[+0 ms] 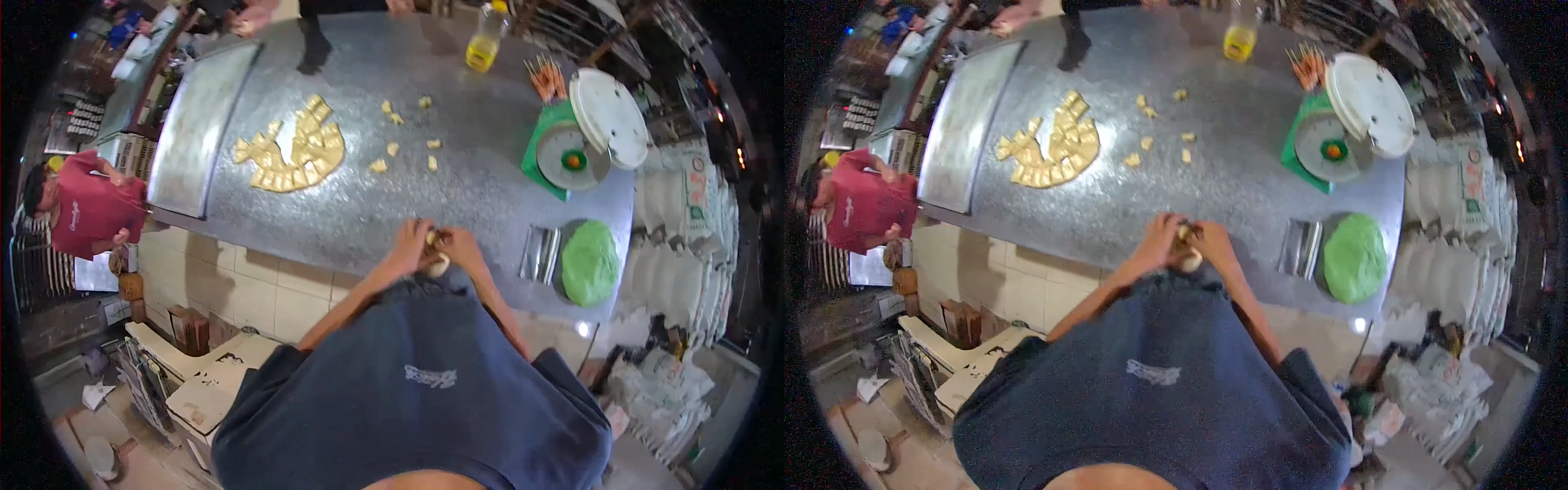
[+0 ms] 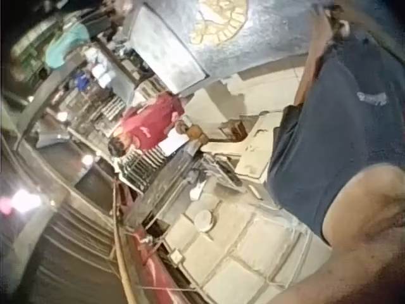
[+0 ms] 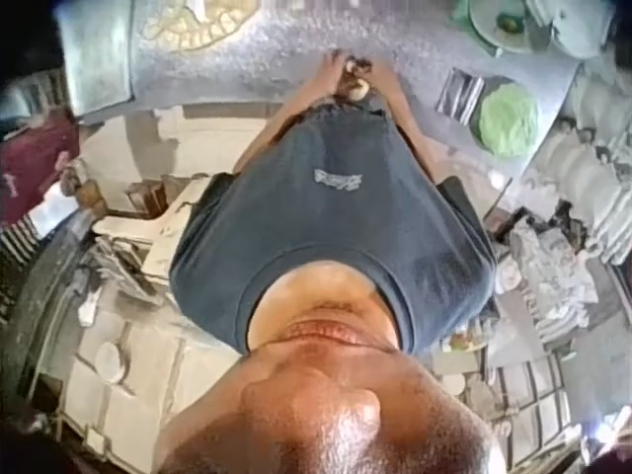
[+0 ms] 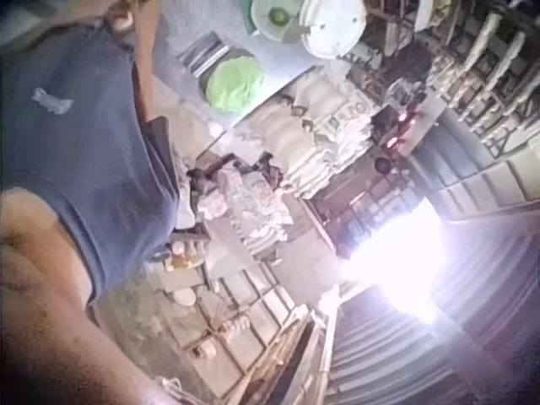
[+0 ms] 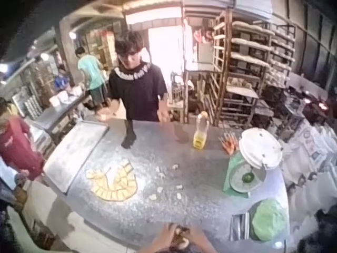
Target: Shaping and rolling individual portions of dough on a metal workbench.
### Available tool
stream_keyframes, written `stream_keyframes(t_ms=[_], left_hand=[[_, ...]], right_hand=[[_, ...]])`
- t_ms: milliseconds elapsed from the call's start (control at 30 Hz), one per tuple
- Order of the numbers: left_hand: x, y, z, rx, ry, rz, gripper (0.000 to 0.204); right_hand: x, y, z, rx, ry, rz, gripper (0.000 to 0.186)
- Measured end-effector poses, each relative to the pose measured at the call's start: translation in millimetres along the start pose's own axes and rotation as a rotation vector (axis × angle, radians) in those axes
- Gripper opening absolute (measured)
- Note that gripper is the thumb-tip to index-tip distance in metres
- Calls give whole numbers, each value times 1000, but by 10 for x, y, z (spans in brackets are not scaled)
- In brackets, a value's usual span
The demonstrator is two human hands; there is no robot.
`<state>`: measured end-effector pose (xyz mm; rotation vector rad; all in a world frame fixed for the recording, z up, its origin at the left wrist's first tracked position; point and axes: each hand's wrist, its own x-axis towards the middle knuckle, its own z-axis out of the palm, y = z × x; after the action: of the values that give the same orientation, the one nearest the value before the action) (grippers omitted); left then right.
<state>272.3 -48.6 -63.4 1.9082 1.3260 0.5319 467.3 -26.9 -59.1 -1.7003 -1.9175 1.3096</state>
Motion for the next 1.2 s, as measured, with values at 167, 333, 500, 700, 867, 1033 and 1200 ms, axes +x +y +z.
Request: stream_keyframes(t_ms=[167,333,500,700,867,1033,1200], left_hand=[[62,-125,557,273,-37,-69,83],[67,-389,948,320,99,55,44],[70,-514,955,339,-6,169,53],[61,-230,685,122,-69,32,70],[-89,22,327,223,-48,128,94],[-119,104,202,216,-60,99,79],[-217,144,117,-9,-45,-142,61]], right_hand=[[39,-55,-22,24,-21,43,34],[2,-18,-108,-96,-10,-14,25],[-165,-359,-437,608,-227,151,23],[-329,-1493,-1170,756,-104,-224,25],[-396,-2200,-1750,575,450,-414,32],[-655,-2428,-2055,456,718,-722,34],[106,-1938,-1204,469,982,-845,28]])
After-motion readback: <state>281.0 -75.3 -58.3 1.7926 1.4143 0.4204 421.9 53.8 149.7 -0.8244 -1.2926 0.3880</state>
